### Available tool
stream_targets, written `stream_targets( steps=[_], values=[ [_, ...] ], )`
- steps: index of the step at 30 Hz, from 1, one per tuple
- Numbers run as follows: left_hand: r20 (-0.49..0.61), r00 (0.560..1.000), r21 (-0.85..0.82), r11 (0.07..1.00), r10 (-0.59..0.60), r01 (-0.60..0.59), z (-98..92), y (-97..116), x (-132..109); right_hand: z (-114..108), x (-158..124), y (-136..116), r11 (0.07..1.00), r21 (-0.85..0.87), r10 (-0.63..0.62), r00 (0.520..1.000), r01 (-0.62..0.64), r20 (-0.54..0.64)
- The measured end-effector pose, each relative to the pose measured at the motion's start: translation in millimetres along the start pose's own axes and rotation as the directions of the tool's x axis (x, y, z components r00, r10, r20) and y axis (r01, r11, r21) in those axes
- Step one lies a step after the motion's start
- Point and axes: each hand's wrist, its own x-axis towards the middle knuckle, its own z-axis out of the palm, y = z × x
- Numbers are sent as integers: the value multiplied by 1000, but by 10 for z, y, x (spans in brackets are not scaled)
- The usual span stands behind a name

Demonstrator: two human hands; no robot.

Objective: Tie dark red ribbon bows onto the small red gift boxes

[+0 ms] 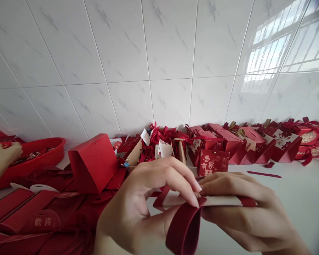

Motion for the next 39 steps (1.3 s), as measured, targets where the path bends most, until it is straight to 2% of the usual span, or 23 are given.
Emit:
stream_targets(
  steps=[4,8,10,16,20,33,39],
  values=[
    [19,1000,-8,1000,-4,4,-5,-5,3,17,-26,4,1000,4,7,1000,-8,21],
    [12,989,38,988,147,-147,-20,-46,33,37,-25,18,999,-36,-5,1000,4,-30],
    [19,983,50,982,183,-183,-23,-59,51,41,-15,25,999,-41,-15,999,13,-47],
    [-16,994,41,994,107,-106,12,-63,83,44,-12,36,998,-51,-39,998,37,-54],
    [1,991,70,989,132,-132,17,-80,102,59,-30,67,999,-17,-31,999,30,-41],
    [-109,986,189,976,127,-105,43,-149,64,79,-26,89,992,-119,-40,996,31,-74],
    [-85,978,300,941,189,-156,76,-105,100,78,-13,103,987,-157,-47,994,31,-99]
  ],
)
